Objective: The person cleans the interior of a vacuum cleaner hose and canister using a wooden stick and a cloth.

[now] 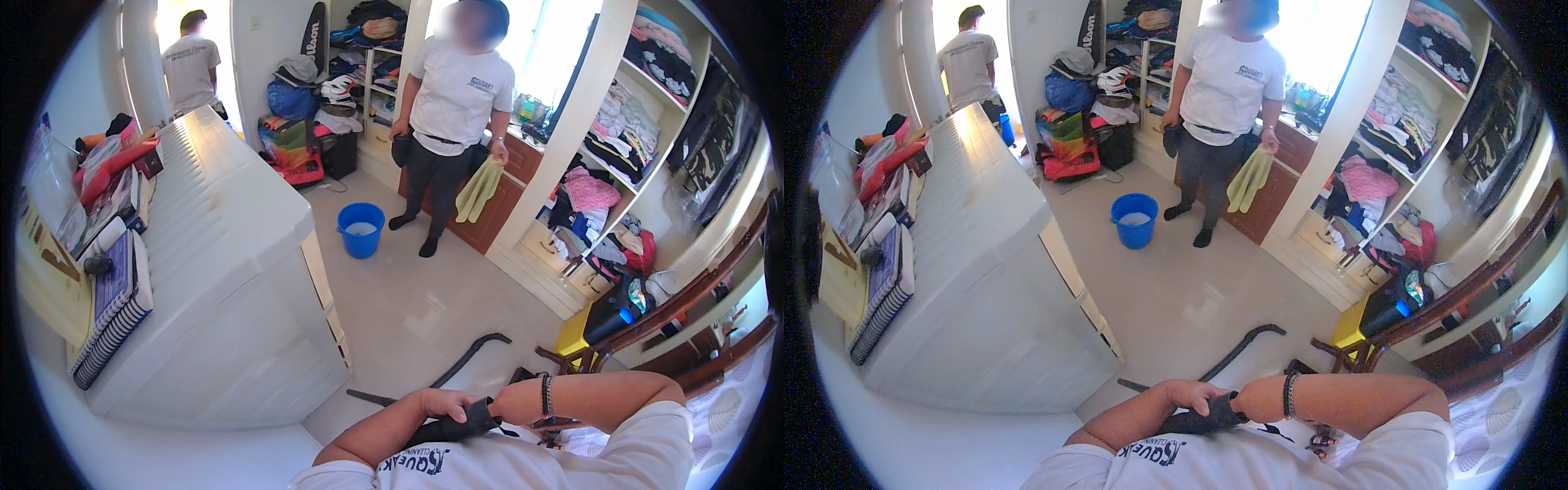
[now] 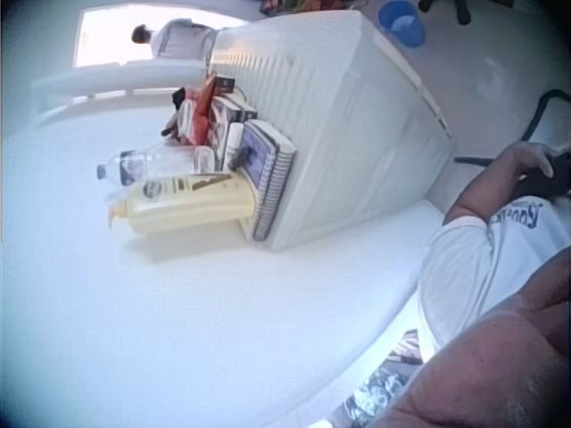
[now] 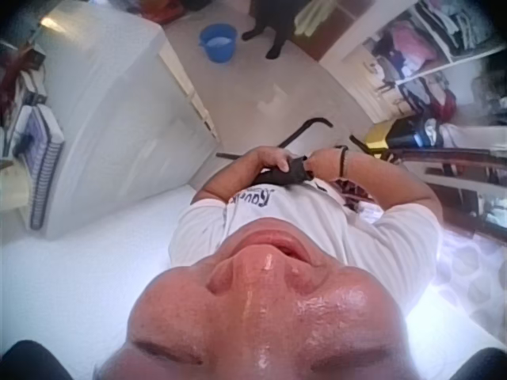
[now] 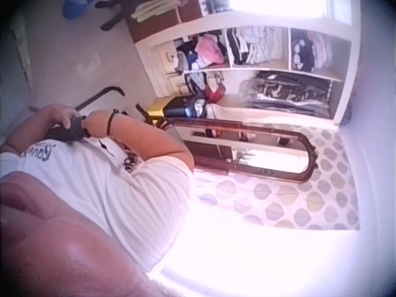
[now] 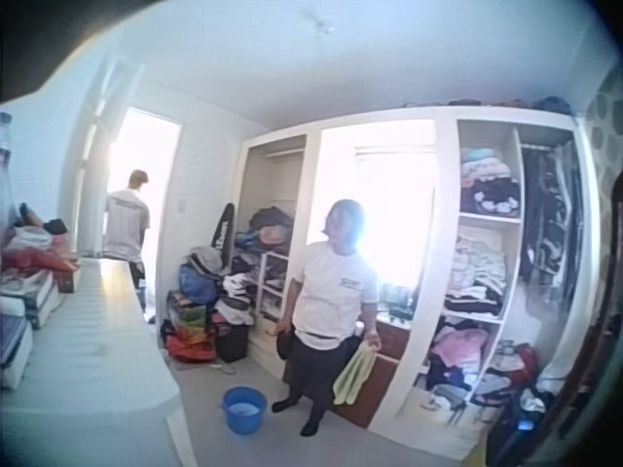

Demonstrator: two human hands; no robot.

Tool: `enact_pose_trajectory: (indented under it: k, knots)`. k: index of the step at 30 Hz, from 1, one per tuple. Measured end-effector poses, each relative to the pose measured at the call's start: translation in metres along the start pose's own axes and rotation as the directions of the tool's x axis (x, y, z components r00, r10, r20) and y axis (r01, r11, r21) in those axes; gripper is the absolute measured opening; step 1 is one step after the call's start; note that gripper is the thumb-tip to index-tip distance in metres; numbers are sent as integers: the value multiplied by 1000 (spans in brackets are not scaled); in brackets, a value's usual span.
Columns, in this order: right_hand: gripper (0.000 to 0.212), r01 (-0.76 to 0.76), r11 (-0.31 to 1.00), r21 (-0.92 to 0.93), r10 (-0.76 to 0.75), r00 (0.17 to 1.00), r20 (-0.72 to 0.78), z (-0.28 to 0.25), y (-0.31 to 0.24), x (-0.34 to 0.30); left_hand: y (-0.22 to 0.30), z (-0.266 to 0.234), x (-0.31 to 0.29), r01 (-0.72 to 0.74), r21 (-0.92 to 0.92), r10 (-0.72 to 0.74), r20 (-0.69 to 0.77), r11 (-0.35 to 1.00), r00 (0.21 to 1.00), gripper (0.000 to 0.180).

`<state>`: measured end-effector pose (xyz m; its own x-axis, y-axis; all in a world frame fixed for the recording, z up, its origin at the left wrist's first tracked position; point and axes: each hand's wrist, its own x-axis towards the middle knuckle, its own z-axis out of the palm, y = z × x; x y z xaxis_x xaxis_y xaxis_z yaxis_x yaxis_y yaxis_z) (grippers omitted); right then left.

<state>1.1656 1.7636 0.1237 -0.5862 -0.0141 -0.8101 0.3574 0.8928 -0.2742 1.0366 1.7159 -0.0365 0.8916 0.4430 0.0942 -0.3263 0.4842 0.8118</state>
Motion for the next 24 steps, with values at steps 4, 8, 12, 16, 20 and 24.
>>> enact_pose_trajectory:
  k: [4,8,12,16,20,24]
  knots:
    - [18,40,999,14,-41,996,75,2,2,10,1,2,-2,-8,63,8,3,998,1000,98]
    - [19,11,999,36,-15,992,125,3,0,16,-1,1,-4,24,52,-25,22,998,999,100]
    - [20,24,998,49,-29,993,110,7,4,21,-2,0,-5,-9,59,6,47,998,999,99]
    - [21,37,997,-60,-34,998,57,2,-2,15,-4,-4,-5,-4,79,0,61,997,998,98]
    - [22,49,997,-66,-51,998,-36,-4,-5,7,-6,-7,-7,-17,98,13,39,995,999,95]
    - [21,71,994,-83,-80,992,-102,-5,-4,-1,-8,-12,-6,-20,104,17,33,994,999,93]
